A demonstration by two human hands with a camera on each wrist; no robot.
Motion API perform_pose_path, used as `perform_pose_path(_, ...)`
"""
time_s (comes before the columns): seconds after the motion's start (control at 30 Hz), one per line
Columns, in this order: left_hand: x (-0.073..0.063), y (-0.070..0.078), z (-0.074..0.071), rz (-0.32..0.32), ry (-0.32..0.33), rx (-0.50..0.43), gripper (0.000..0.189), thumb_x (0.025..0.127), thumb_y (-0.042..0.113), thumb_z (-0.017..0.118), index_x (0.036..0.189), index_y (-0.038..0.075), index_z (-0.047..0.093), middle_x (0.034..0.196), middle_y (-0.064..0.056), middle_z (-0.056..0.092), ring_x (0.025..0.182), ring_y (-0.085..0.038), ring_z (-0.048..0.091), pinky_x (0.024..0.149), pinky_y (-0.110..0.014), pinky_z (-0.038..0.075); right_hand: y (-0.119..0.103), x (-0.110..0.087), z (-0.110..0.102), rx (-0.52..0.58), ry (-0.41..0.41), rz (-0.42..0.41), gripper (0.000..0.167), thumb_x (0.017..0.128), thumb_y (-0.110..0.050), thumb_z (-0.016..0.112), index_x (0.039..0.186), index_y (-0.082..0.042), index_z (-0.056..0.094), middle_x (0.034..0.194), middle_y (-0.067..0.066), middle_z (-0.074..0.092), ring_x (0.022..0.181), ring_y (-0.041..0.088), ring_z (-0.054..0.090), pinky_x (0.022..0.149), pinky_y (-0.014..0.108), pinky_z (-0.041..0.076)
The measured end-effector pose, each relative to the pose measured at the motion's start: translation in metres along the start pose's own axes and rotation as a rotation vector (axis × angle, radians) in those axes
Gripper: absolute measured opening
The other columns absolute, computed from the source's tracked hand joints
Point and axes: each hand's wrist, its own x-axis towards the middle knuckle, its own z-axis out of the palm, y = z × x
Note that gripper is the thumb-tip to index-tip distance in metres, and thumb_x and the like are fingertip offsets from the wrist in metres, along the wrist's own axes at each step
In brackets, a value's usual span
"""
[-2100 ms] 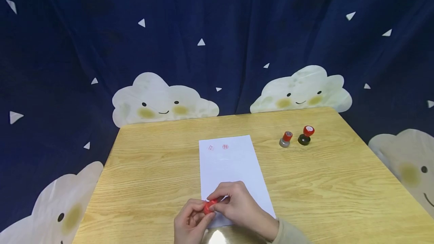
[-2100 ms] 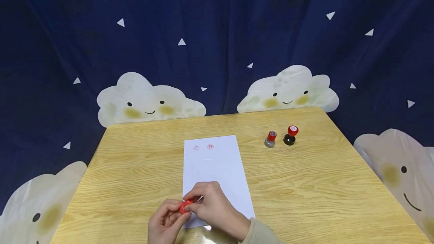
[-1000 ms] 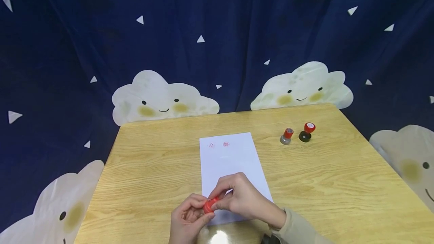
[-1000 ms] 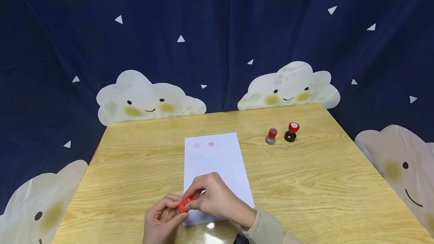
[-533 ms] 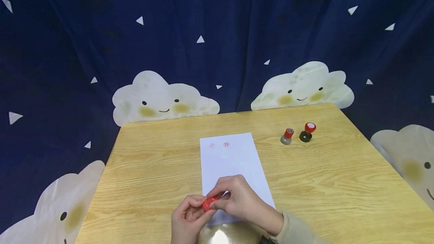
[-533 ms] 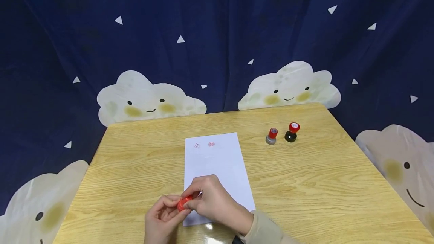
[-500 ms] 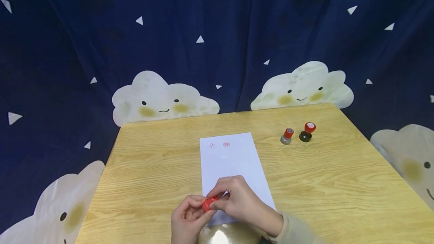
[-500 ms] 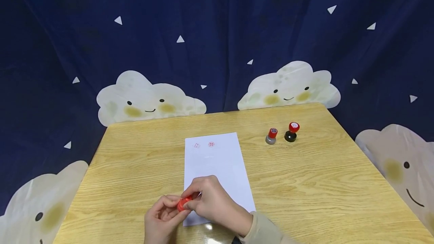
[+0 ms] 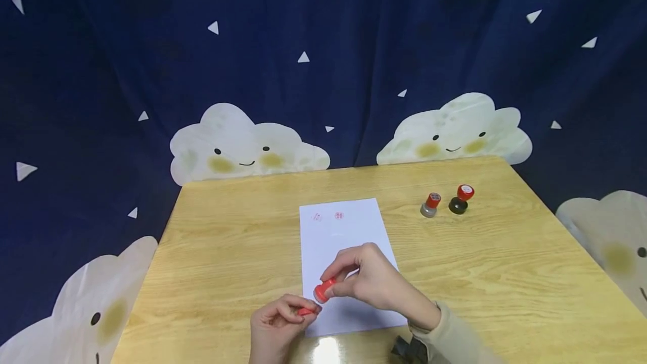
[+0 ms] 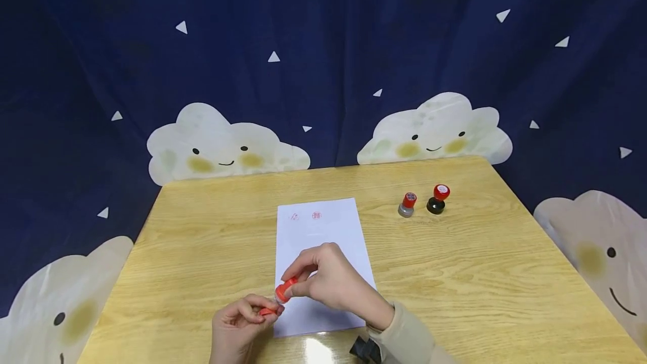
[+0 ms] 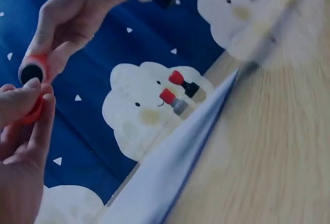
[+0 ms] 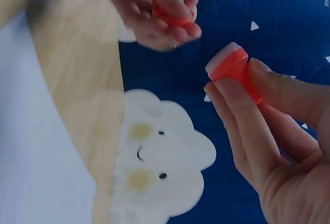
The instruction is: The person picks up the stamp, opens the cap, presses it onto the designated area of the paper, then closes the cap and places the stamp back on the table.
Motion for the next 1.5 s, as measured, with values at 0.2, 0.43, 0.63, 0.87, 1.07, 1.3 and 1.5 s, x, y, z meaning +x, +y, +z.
perform_pose_path(0.2, -0.005, 0.003, -0.002, -0.426, 0.32, 0.156, 0.025, 0.077, -0.017, 0.073, 0.085, -0.02, 0.049, 0.1, -0.03, 0.066, 0.088, -0.033, 0.072, 0.079, -0.038, 0.06, 0.006, 0.016, -0.02, -0.162, 0.137, -0.044, 0.012, 0.077, -0.003, 0.084, 0.085, -0.01, 0.078, 0.077, -0.007, 0.07, 0.071, 0.006, 0.064, 0.065, 0.027, 0.059)
perform_pose_path(0.43, -0.01, -0.002, -0.008, -0.66, 0.424, 0.185, 0.036, 0.077, -0.01, 0.078, 0.102, -0.024, 0.057, 0.102, -0.034, 0.065, 0.092, -0.033, 0.072, 0.084, -0.037, 0.058, 0.042, 0.051, -0.06, -0.459, 0.285, -0.038, 0.011, 0.076, -0.001, 0.083, 0.085, -0.004, 0.077, 0.078, 0.0, 0.069, 0.068, 0.01, 0.062, 0.063, 0.027, 0.055)
perform_pose_path(0.63, -0.01, -0.003, -0.007, -0.693, 0.397, 0.212, 0.036, 0.077, -0.006, 0.079, 0.104, -0.022, 0.061, 0.097, -0.027, 0.07, 0.093, -0.03, 0.072, 0.084, -0.034, 0.058, 0.066, 0.076, -0.083, -0.617, 0.312, -0.009, 0.011, 0.077, 0.003, 0.08, 0.087, 0.003, 0.075, 0.079, 0.01, 0.069, 0.068, 0.018, 0.061, 0.061, 0.032, 0.055)
perform_pose_path(0.87, -0.007, -0.001, -0.004, -0.733, 0.389, 0.272, 0.036, 0.075, -0.009, 0.08, 0.106, -0.017, 0.064, 0.096, -0.025, 0.072, 0.094, -0.031, 0.072, 0.079, -0.026, 0.058, 0.1, 0.099, -0.089, -0.69, 0.244, 0.03, 0.012, 0.079, 0.006, 0.075, 0.09, 0.005, 0.075, 0.084, 0.013, 0.07, 0.075, 0.022, 0.063, 0.066, 0.033, 0.056)
perform_pose_path(1.07, -0.007, -0.001, -0.002, -0.723, 0.38, 0.294, 0.034, 0.075, -0.01, 0.079, 0.105, -0.016, 0.063, 0.096, -0.027, 0.071, 0.092, -0.032, 0.072, 0.078, -0.026, 0.059, 0.135, 0.113, -0.089, -0.728, 0.173, -0.016, 0.008, 0.076, 0.008, 0.073, 0.083, 0.004, 0.074, 0.076, 0.01, 0.068, 0.068, 0.02, 0.058, 0.063, 0.033, 0.053)
perform_pose_path(1.3, -0.011, -0.009, -0.003, -0.632, 0.353, 0.339, 0.032, 0.073, -0.012, 0.08, 0.1, -0.014, 0.064, 0.095, -0.028, 0.067, 0.084, -0.028, 0.073, 0.077, -0.028, 0.059, 0.149, 0.122, -0.083, -0.762, 0.138, -0.009, 0.008, 0.072, 0.008, 0.074, 0.077, 0.001, 0.073, 0.07, 0.004, 0.065, 0.064, 0.018, 0.054, 0.061, 0.031, 0.049)
perform_pose_path(1.5, -0.015, -0.015, -0.004, -0.603, 0.341, 0.373, 0.032, 0.071, -0.011, 0.082, 0.098, -0.011, 0.065, 0.097, -0.03, 0.067, 0.081, -0.026, 0.073, 0.075, -0.028, 0.06, 0.15, 0.125, -0.079, -0.78, 0.128, 0.026, 0.012, 0.073, 0.01, 0.07, 0.07, -0.002, 0.07, 0.065, 0.003, 0.061, 0.062, 0.018, 0.049, 0.058, 0.029, 0.044)
